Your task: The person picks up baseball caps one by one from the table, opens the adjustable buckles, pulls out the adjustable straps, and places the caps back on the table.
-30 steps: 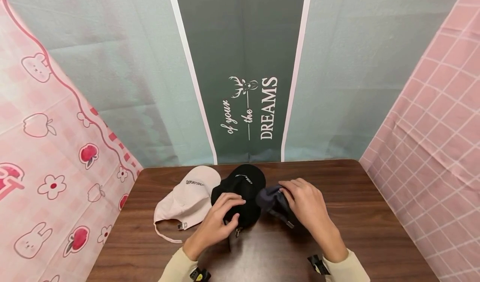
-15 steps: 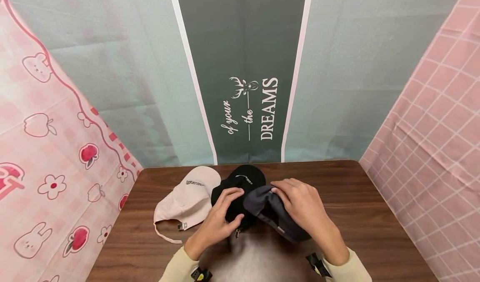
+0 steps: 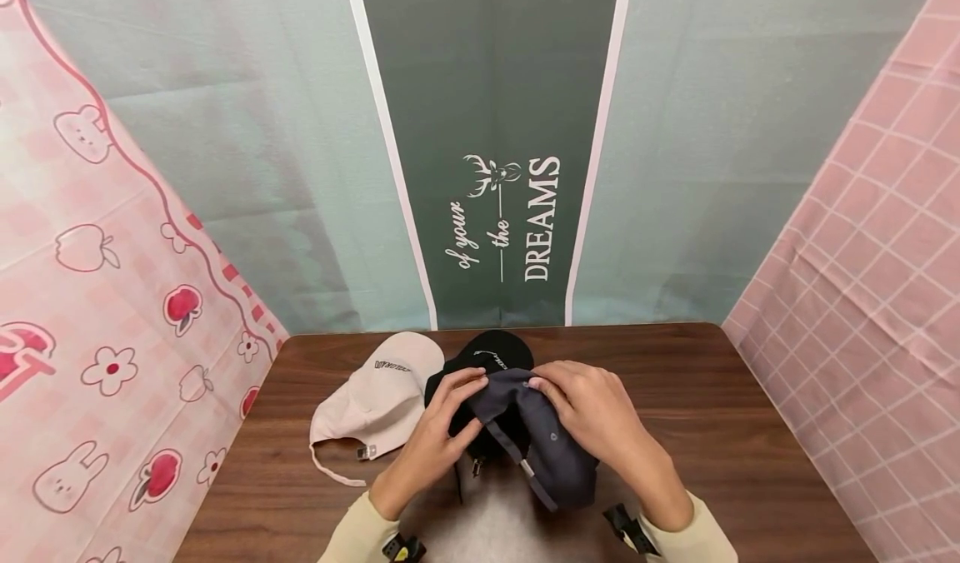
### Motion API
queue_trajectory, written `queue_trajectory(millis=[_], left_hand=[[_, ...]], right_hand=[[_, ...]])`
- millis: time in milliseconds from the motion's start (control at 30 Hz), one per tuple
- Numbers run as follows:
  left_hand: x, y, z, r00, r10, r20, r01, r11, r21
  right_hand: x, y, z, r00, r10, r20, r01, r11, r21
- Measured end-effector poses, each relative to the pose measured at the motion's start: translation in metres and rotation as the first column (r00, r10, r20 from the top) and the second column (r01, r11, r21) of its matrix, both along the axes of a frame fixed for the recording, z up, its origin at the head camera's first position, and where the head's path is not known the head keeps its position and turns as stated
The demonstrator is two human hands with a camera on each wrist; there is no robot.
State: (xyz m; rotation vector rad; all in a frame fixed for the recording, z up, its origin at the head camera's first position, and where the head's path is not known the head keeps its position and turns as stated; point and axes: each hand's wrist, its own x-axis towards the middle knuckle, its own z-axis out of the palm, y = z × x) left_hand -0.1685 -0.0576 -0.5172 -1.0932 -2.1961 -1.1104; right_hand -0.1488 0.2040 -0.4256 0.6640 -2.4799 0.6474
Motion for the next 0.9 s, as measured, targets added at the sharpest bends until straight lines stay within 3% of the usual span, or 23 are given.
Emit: queue_trajectory(millis=[367, 633, 767, 900], left_hand=[[0.002, 0.000, 0.006, 0.992, 0.014, -0.124, -0.002, 0.995, 0.096], [0.005, 0.003, 0.014, 0.993, -0.074, -0.089, 0.087, 0.985, 0.148], [0.007, 0.005, 0.017, 0.995, -0.086, -0.053, 0.094, 0.981, 0.168], [0.009, 0.008, 0.018, 0.996, -0.091, 0.024, 0.084, 0.975, 0.204]], right_hand=[[-0.006, -0.003, 0.004, 0.997, 0.031, 0.075, -0.031, 1.000, -0.006], [-0.008, -0.004, 0.004, 0.993, 0.034, 0.111, -0.030, 0.999, -0.031], [-0.008, -0.004, 0.004, 0.995, 0.022, 0.101, -0.019, 0.999, -0.031], [-0.008, -0.004, 0.003, 0.998, 0.007, 0.061, -0.006, 1.000, -0.022]])
